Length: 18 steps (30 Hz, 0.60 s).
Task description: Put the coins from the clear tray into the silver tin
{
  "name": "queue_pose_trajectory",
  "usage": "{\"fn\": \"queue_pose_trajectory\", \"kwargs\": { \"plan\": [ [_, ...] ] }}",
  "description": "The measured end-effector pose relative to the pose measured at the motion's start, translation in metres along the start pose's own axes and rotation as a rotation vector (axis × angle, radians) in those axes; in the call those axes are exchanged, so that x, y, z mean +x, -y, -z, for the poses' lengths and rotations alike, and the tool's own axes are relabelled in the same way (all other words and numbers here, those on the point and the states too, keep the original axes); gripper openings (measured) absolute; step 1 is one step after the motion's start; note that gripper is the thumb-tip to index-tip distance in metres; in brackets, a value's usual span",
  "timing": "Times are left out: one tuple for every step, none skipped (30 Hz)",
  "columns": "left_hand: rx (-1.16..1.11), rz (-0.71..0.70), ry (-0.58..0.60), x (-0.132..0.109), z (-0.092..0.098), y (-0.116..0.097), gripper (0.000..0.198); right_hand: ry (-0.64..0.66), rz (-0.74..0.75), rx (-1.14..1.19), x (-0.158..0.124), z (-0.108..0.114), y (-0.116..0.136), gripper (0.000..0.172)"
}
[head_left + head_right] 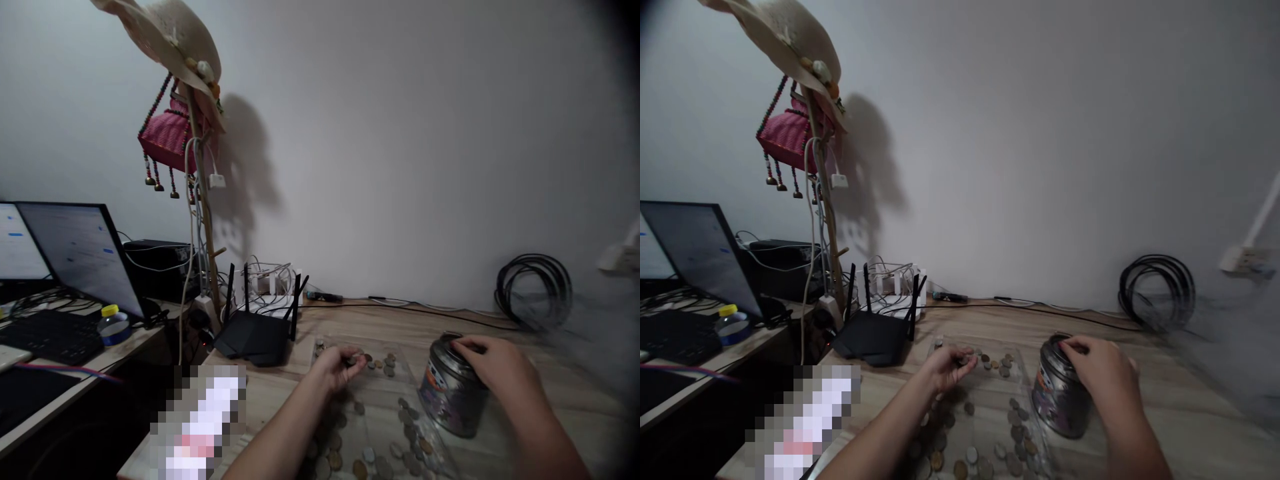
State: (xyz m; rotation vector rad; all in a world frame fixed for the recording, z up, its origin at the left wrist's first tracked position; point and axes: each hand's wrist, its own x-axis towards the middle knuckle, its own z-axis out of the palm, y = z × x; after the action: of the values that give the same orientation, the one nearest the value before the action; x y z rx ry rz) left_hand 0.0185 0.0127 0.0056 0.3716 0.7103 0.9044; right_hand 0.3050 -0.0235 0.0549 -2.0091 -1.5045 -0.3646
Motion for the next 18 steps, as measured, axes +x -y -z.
{"fn": "queue_pose_trajectory", "kwargs": {
  "plan": [
    [0.028,-0.012,-0.002,-0.001,-0.001,0.0,0.014,0.046,-0.026,-0.008,0.0,0.0,0.001,0.027],
    [0.062,-0.019,0.007,-0.003,-0.002,0.0,0.013,0.068,-0.035,-0.013,-0.001,0.001,0.003,0.027],
    [0.102,-0.023,0.022,-0.004,-0.002,-0.001,0.013,0.065,-0.035,-0.022,-0.002,0.003,0.006,0.028],
    [0.146,-0.023,0.04,-0.005,-0.003,-0.002,0.012,0.048,-0.024,-0.031,-0.003,0.005,0.009,0.029],
    [0.192,-0.022,0.056,-0.005,-0.003,-0.002,0.011,0.006,-0.006,-0.038,-0.004,0.008,0.013,0.03],
    [0.237,-0.023,0.075,-0.005,-0.002,-0.003,0.01,-0.065,0.02,-0.038,-0.006,0.01,0.018,0.031],
    [0.277,-0.032,0.094,-0.005,-0.002,-0.003,0.009,-0.163,0.055,-0.019,-0.008,0.012,0.024,0.032],
    [0.316,-0.047,0.112,-0.004,-0.001,-0.003,0.008,-0.265,0.104,0.025,-0.011,0.013,0.032,0.033],
    [0.357,-0.057,0.133,-0.004,-0.001,-0.002,0.008,-0.344,0.161,0.093,-0.015,0.014,0.042,0.033],
    [0.401,-0.061,0.161,-0.003,0.0,-0.002,0.008,-0.379,0.22,0.174,-0.02,0.013,0.053,0.032],
    [0.443,-0.059,0.193,-0.003,0.0,-0.001,0.01,-0.349,0.275,0.256,-0.026,0.011,0.065,0.031],
    [0.482,-0.056,0.225,-0.003,0.001,0.0,0.013,-0.258,0.324,0.33,-0.033,0.007,0.077,0.03],
    [0.515,-0.056,0.254,-0.004,0.001,0.001,0.017,-0.131,0.359,0.386,-0.04,0.002,0.089,0.03],
    [0.545,-0.06,0.278,-0.004,0.002,0.002,0.02,0.012,0.387,0.425,-0.046,-0.004,0.1,0.029],
    [0.571,-0.07,0.292,-0.004,0.002,0.003,0.023,0.149,0.41,0.457,-0.052,-0.012,0.109,0.028],
    [0.596,-0.082,0.294,-0.005,0.002,0.004,0.025,0.268,0.424,0.488,-0.056,-0.019,0.115,0.027],
    [0.622,-0.091,0.29,-0.005,0.002,0.004,0.027,0.359,0.427,0.524,-0.059,-0.026,0.12,0.026],
    [0.645,-0.096,0.284,-0.005,0.002,0.004,0.029,0.424,0.422,0.564,-0.061,-0.032,0.123,0.025]
  ]
}}
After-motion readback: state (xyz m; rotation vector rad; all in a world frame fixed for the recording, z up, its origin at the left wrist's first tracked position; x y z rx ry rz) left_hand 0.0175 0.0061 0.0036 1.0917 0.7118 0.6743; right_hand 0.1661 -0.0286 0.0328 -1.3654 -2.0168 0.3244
